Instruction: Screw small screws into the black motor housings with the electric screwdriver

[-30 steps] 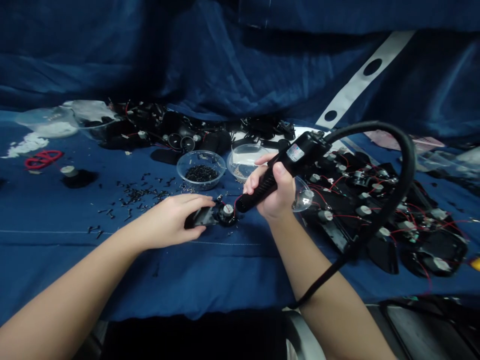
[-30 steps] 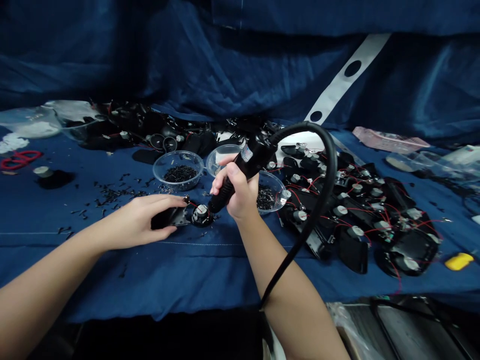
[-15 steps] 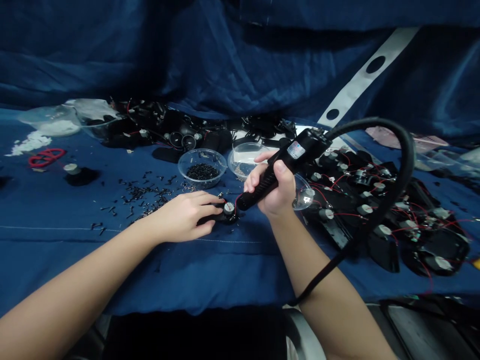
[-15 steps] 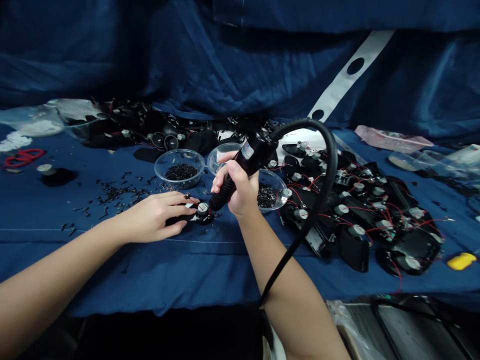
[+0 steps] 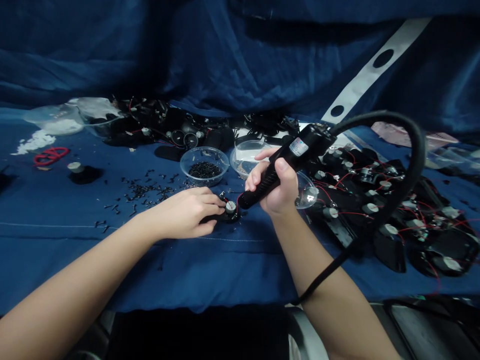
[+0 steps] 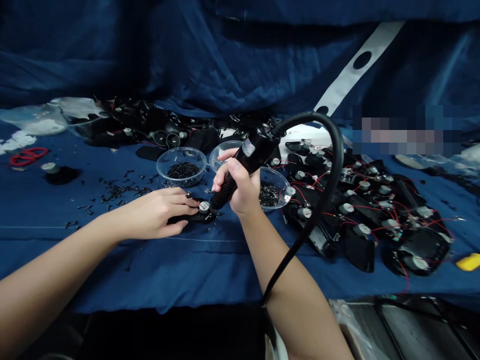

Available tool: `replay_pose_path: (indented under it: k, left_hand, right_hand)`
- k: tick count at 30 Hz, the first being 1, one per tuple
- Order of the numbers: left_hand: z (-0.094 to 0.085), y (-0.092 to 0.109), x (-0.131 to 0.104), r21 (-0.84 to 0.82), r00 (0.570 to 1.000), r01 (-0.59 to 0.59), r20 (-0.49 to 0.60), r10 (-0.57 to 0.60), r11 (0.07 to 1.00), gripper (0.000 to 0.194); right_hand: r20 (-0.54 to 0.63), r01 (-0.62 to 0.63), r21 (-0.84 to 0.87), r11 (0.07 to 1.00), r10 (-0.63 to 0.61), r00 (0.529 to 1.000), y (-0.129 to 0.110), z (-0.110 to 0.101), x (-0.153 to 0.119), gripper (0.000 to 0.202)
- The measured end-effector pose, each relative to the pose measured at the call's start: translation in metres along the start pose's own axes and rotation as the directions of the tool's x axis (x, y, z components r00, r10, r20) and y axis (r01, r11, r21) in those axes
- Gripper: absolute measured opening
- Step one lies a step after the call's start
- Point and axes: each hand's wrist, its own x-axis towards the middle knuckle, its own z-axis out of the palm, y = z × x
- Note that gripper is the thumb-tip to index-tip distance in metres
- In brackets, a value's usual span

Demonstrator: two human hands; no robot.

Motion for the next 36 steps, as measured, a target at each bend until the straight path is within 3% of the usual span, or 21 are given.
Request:
replay_pose_path:
  k: [3, 7, 10, 14, 19, 26, 29, 31, 34, 36]
  left_hand:
    - [0.002, 0.001, 0.000, -0.006, 0.998, 0.067, 0.002, -0.067, 0.998, 0.026]
    - [0.010, 0.011, 0.006, -0.056, 0.969, 0.245, -0.001, -0.246, 0.968, 0.025]
    - [0.012, 0.021, 0.014, -0.057, 0.914, 0.406, 0.027, -0.405, 0.912, 0.024]
    - [0.007, 0.029, 0.028, -0.019, 0.825, 0.562, 0.086, -0.558, 0.827, 0.044]
    - [0.010, 0.032, 0.047, 0.093, 0.829, 0.534, 0.141, -0.542, 0.841, 0.044]
    - [0.018, 0.030, 0.051, 0.060, 0.854, 0.491, 0.167, -0.494, 0.869, 0.035]
    - [0.007, 0.026, 0.042, 0.016, 0.880, 0.445, 0.179, -0.440, 0.895, 0.066]
    - [-0.010, 0.019, 0.028, -0.063, 0.887, 0.446, 0.162, -0.432, 0.893, 0.087]
    - [-0.044, -0.001, -0.003, -0.166, 0.860, 0.511, 0.111, -0.499, 0.843, 0.060]
    - [-0.063, -0.019, -0.025, -0.179, 0.798, 0.602, 0.110, -0.593, 0.778, 0.035]
  right_hand:
    - [0.008, 0.008, 0.015, 1.000, -0.008, 1.000, 0.000, 0.000, 0.000, 0.037]
    - [0.030, 0.014, 0.037, 0.999, -0.015, 0.999, 0.000, 0.001, -0.001, 0.034]
    - [0.061, 0.017, 0.017, 1.000, -0.018, 0.998, -0.001, 0.001, -0.002, 0.034]
    - [0.091, 0.030, -0.031, 0.999, -0.027, 0.996, -0.002, 0.001, -0.004, 0.036]
    - [0.113, 0.015, -0.022, 1.000, -0.012, 0.994, -0.002, 0.000, -0.005, 0.037]
    - [0.098, 0.007, -0.013, 1.000, -0.006, 0.995, -0.005, -0.001, -0.004, 0.033]
    - [0.097, 0.013, -0.018, 1.000, -0.011, 0.995, -0.005, 0.000, -0.005, 0.032]
    - [0.104, 0.027, -0.031, 0.999, -0.024, 0.994, -0.005, 0.001, -0.006, 0.032]
    - [0.126, 0.078, -0.034, 0.996, -0.073, 0.989, -0.010, 0.001, -0.006, 0.033]
    - [0.212, 0.105, -0.025, 0.994, -0.098, 0.972, -0.020, -0.005, -0.003, 0.039]
